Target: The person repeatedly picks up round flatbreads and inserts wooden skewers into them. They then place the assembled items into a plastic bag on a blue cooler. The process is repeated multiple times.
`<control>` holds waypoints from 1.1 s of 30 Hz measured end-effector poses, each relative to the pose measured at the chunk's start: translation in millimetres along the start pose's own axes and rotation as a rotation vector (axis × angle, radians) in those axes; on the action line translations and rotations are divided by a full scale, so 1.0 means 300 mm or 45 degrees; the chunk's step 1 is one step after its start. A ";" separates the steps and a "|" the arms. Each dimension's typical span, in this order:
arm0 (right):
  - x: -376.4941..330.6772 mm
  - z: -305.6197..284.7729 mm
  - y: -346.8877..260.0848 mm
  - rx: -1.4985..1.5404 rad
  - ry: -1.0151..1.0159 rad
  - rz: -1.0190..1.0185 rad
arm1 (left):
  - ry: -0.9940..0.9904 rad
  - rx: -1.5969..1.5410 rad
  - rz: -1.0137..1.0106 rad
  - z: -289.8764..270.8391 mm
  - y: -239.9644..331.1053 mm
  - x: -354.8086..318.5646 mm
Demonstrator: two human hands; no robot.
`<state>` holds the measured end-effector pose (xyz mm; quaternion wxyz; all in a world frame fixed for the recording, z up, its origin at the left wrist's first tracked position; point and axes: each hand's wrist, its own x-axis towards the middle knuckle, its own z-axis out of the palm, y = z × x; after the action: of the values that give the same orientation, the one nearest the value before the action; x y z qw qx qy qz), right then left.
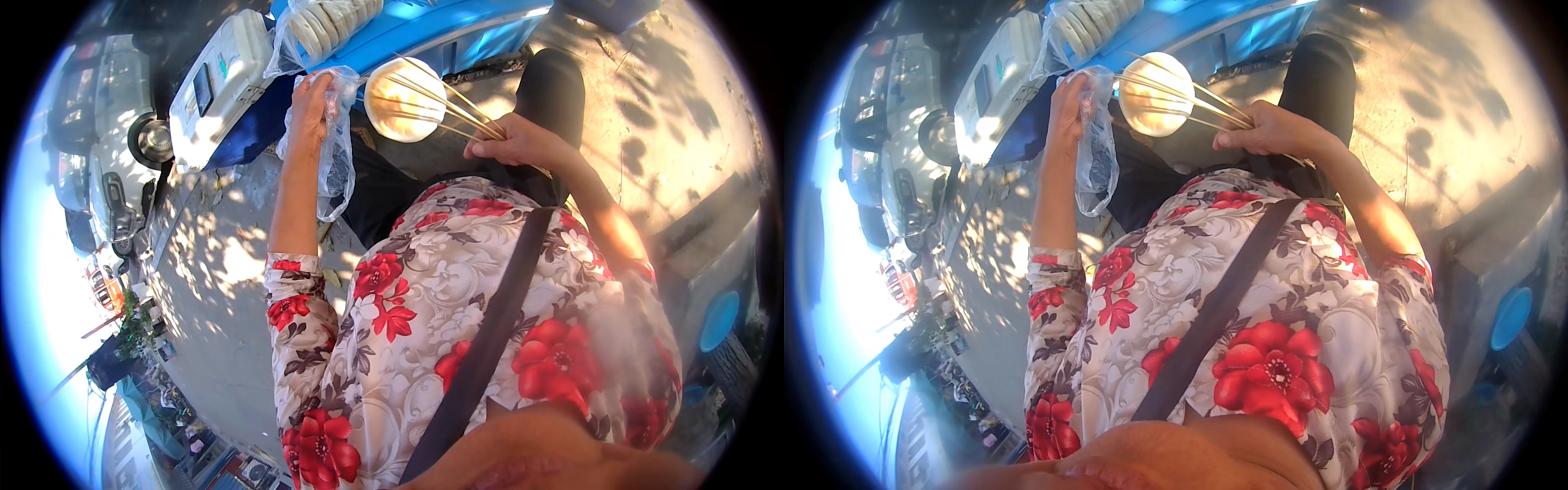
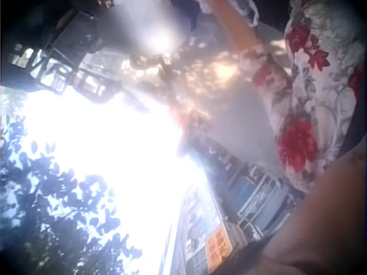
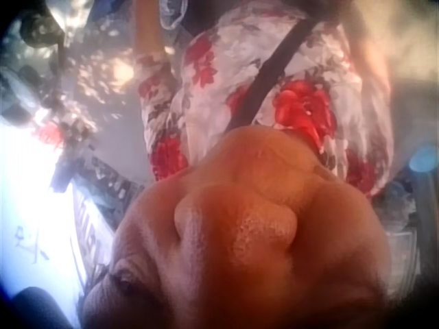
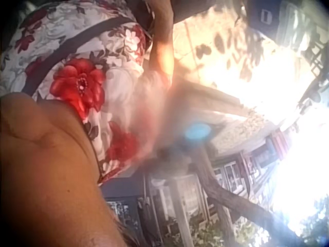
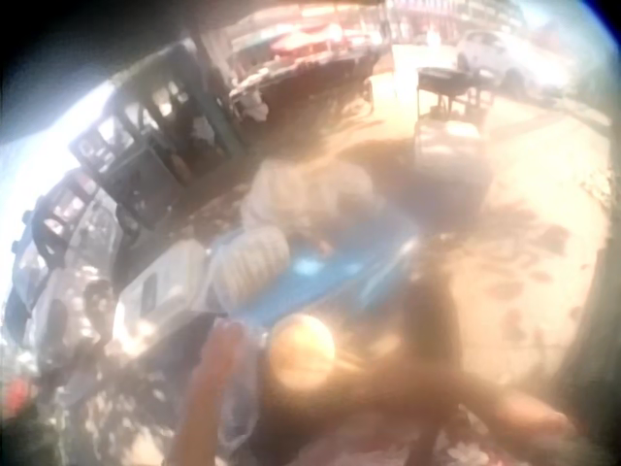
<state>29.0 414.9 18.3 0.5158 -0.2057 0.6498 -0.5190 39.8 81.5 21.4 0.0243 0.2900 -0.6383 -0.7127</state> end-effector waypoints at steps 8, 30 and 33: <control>-0.020 0.023 -0.027 0.052 -0.217 -0.003 | 0.020 0.058 0.177 0.012 0.004 0.067; 0.121 0.037 0.032 0.223 0.552 -0.324 | -0.693 -1.255 -0.103 0.195 0.103 0.137; 0.110 -0.011 0.040 0.233 0.726 -0.425 | -0.750 -1.176 -0.029 0.252 0.079 0.208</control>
<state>16.6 394.4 -7.7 0.2377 -0.1085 0.6760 -0.6891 -53.6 119.6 20.8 -0.0382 0.0442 -0.2355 -0.9701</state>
